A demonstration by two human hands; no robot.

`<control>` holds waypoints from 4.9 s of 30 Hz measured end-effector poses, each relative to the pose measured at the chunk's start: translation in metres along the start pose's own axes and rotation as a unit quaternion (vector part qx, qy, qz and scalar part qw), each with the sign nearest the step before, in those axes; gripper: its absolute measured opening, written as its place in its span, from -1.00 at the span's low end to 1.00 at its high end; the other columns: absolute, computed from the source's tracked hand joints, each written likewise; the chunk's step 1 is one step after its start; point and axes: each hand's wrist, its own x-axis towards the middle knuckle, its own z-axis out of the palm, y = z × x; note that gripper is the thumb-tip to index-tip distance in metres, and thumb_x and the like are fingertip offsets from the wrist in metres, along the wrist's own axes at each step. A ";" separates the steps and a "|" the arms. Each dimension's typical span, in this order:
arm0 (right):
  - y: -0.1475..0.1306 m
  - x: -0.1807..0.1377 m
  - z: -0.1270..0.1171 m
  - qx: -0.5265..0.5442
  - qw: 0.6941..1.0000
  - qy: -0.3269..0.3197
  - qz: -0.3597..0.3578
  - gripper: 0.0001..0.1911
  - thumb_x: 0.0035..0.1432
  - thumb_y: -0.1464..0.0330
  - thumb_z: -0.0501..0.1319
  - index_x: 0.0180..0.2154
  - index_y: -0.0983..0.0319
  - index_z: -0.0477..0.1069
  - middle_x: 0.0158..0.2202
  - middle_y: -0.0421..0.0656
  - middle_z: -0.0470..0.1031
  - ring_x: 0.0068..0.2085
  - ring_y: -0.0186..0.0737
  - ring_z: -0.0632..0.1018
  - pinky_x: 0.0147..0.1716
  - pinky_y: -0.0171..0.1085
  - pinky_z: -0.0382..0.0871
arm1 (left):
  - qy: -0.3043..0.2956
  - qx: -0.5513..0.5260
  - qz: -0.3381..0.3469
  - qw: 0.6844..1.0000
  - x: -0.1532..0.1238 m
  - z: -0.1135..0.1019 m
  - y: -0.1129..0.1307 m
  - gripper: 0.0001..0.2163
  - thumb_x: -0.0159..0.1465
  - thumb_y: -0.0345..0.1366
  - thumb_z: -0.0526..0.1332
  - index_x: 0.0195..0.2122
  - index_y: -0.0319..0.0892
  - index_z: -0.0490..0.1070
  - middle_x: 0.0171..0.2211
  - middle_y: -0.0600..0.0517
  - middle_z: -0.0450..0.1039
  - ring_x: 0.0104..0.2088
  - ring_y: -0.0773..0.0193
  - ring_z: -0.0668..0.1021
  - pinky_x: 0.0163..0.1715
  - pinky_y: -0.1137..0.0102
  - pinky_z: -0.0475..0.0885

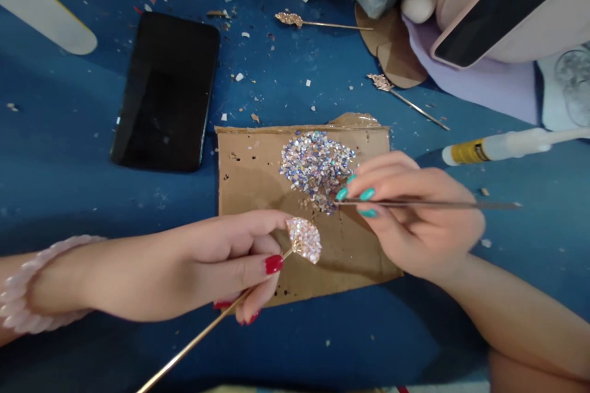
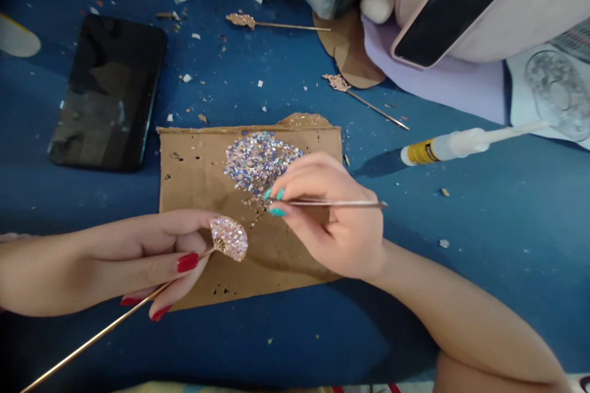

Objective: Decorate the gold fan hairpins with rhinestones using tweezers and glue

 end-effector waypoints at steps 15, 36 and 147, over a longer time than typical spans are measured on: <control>0.011 -0.004 0.002 -0.117 0.991 -0.055 0.031 -0.91 0.26 0.49 0.28 -0.31 0.21 0.44 -0.35 -0.11 0.61 -0.23 -0.17 0.63 -0.17 -0.18 0.54 | 0.013 -0.002 -0.025 1.000 -0.002 -0.001 -0.001 -0.72 0.54 -0.02 0.04 0.09 -0.06 0.31 -0.42 0.14 0.43 -0.53 0.45 0.25 -0.56 0.55 0.22; 0.013 -0.005 0.004 -0.123 0.991 -0.014 0.054 -0.86 0.24 0.52 0.28 -0.31 0.16 0.43 -0.35 -0.17 0.58 -0.22 -0.16 0.61 -0.20 -0.15 0.54 | 0.018 0.026 -0.029 0.999 0.002 0.000 0.004 -0.75 0.55 -0.09 0.02 0.07 -0.09 0.34 -0.43 0.12 0.42 -0.46 0.41 0.34 -0.46 0.53 0.30; 0.013 -0.002 0.002 -0.116 0.992 -0.053 -0.014 -0.86 0.24 0.53 0.27 -0.30 0.17 0.46 -0.37 -0.18 0.61 -0.27 -0.18 0.62 -0.22 -0.14 0.56 | 0.042 0.012 -0.019 0.999 0.000 0.005 0.000 -0.72 0.54 -0.07 0.06 0.18 -0.04 0.28 -0.45 0.13 0.44 -0.52 0.44 0.32 -0.56 0.60 0.27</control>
